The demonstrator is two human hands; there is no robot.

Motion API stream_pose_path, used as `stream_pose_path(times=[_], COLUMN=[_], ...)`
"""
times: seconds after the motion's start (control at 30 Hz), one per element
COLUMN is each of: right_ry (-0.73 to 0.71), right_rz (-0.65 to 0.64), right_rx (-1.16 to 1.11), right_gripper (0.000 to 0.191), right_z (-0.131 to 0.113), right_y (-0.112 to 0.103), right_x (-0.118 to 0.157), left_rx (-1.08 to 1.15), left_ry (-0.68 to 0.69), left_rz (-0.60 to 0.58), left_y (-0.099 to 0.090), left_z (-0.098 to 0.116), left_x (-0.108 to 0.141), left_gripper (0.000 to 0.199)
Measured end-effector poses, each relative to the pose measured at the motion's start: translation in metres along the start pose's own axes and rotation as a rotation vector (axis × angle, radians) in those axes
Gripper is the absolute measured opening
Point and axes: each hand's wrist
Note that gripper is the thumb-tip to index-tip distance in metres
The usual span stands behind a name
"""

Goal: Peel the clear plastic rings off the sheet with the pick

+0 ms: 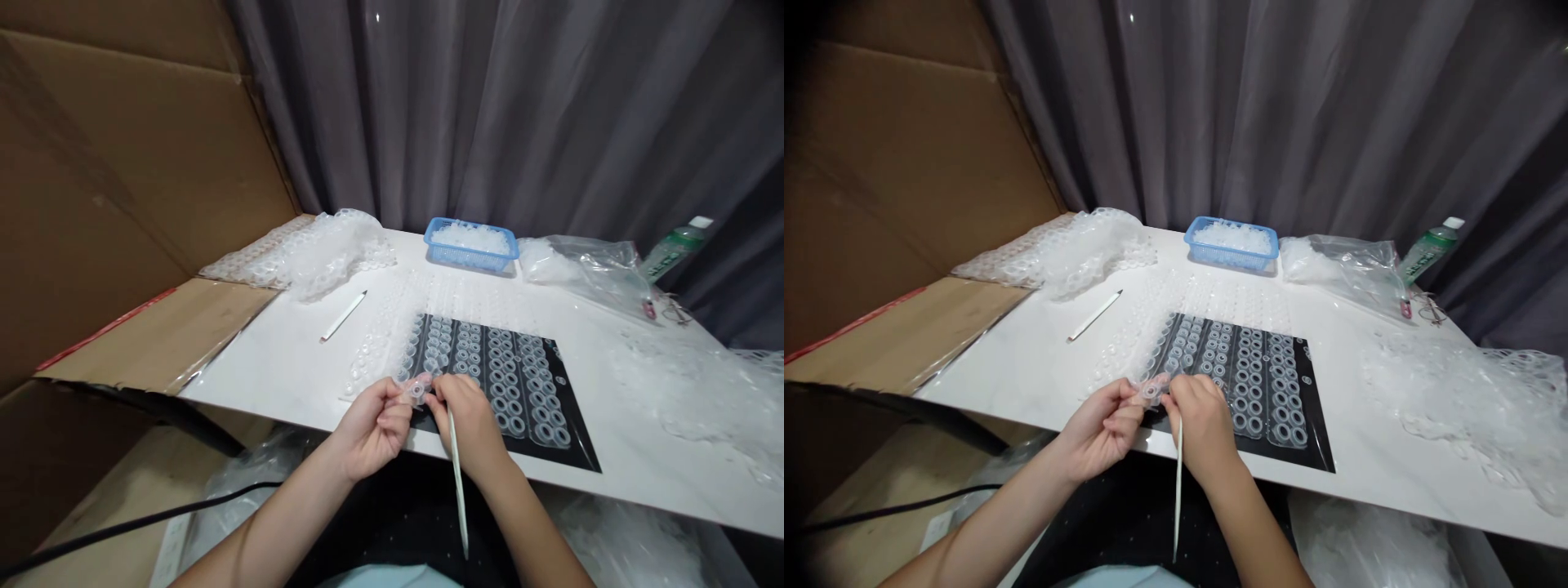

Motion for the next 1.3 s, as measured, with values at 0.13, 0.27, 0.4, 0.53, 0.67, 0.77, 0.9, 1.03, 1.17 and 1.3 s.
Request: stream_pose_path(times=[0.13, 0.27, 0.4, 0.53, 0.67, 0.77, 0.9, 1.03, 1.17, 1.3], right_ry=[0.015, -0.004, -0.039, -0.014, -0.008, 0.000, 0.014, -0.003, -0.026, -0.011], right_rz=[-0.012, 0.009, 0.067, 0.096, 0.091, 0.087, 0.033, 0.008, 0.046, 0.159], right_rx=[-0.037, -0.074, -0.104, -0.133, -0.135, -0.122, -0.097, -0.065, -0.101, -0.194], right_gripper=[0.014, 0.015, 0.013, 0.011, 0.010, 0.008, 0.010, 0.009, 0.010, 0.013], right_z=[0.002, 0.002, 0.001, 0.001, 0.002, 0.002, 0.002, 0.002, 0.002, 0.002], right_y=[-0.002, -0.003, -0.005, -0.005, -0.004, -0.004, -0.005, -0.005, -0.007, -0.008], right_x=[-0.001, -0.002, 0.000, 0.002, 0.002, 0.002, 0.002, 0.002, 0.002, 0.003], left_rx=[-0.123, -0.348, -0.361, -0.280, -0.237, -0.237, -0.274, -0.418, -0.448, -0.334], left_ry=[0.019, 0.161, 0.330, 0.370, 0.311, 0.294, 0.375, 0.345, 0.221, 0.272], left_rz=[0.064, 0.195, 0.217, 0.287, 0.316, 0.308, 0.214, 0.083, 0.003, 0.117], left_y=[0.004, 0.010, 0.011, 0.014, 0.018, 0.018, 0.012, 0.006, 0.004, 0.005], left_z=[-0.001, -0.004, -0.009, -0.015, -0.018, -0.018, -0.019, -0.013, -0.004, -0.012], left_x=[-0.001, -0.005, -0.007, -0.001, 0.003, -0.001, -0.007, -0.010, -0.010, -0.007], left_gripper=[0.010, 0.016, 0.017, 0.020, 0.021, 0.022, 0.020, 0.020, 0.022, 0.016])
Point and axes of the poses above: each hand's wrist, its own x-axis away from the middle knuckle, its own y-axis out of the palm, z = x × y, and after that the axes turned 12 degrees about z, right-handed
